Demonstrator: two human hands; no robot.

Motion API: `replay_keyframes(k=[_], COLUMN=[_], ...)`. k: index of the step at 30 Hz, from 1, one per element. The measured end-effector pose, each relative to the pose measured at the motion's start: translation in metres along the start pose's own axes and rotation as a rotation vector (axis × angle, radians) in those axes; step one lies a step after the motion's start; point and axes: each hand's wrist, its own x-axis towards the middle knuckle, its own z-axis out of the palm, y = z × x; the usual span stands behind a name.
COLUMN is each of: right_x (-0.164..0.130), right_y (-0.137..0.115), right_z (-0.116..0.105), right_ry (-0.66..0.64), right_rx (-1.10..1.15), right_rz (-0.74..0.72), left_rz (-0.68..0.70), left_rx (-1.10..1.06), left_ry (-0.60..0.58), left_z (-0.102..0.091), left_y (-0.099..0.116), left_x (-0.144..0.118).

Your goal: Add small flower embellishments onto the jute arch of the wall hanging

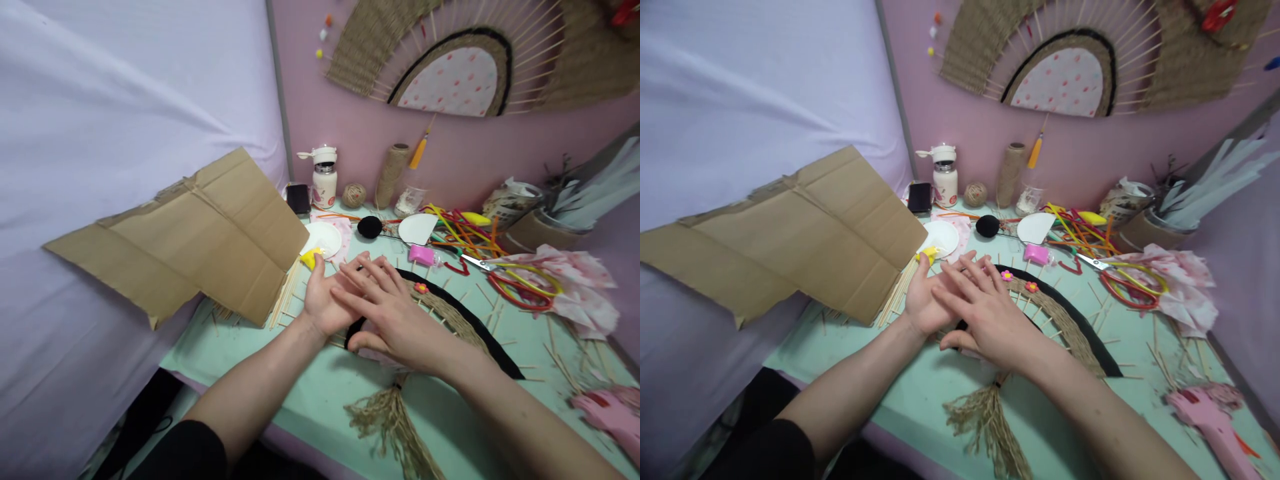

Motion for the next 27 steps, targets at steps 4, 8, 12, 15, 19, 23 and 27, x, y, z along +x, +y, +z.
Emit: replay_keyframes(k=[4,8,12,15,19,23,27], right_x=[-0.001,0.0,-0.001,-0.001,0.001,0.0,-0.001], right_y=[0.003,0.004,0.004,0.008,0.005,0.004,0.013], right_z=[0.001,0.004,0.003,0.004,0.007,0.004,0.004], right_ry=[0.033,0.045,0.018,0.063,0.044,0.079,0.196], right_rx=[-0.009,-0.011,0.006,-0.022,0.014,0.075,0.137], right_rz=[0.037,0.055,-0.017,0.052,0.022,-0.01,0.046], left_rz=[0.098,0.017,0.063,0.109,0.01,0.062,0.112], left_rx=[-0.001,-0.016,0.016,0.016,-0.001,-0.005,-0.02], left_ry=[-0.009,0.014,0.001,0.017,0.015,0.076,0.123], left_z=[0.0,0.0,0.001,0.002,0.001,-0.003,-0.006], left_y=[0.003,-0.001,0.002,0.003,-0.003,-0.002,0.002], left_x=[0.0,0.001,0.0,0.0,0.001,0.005,0.007])
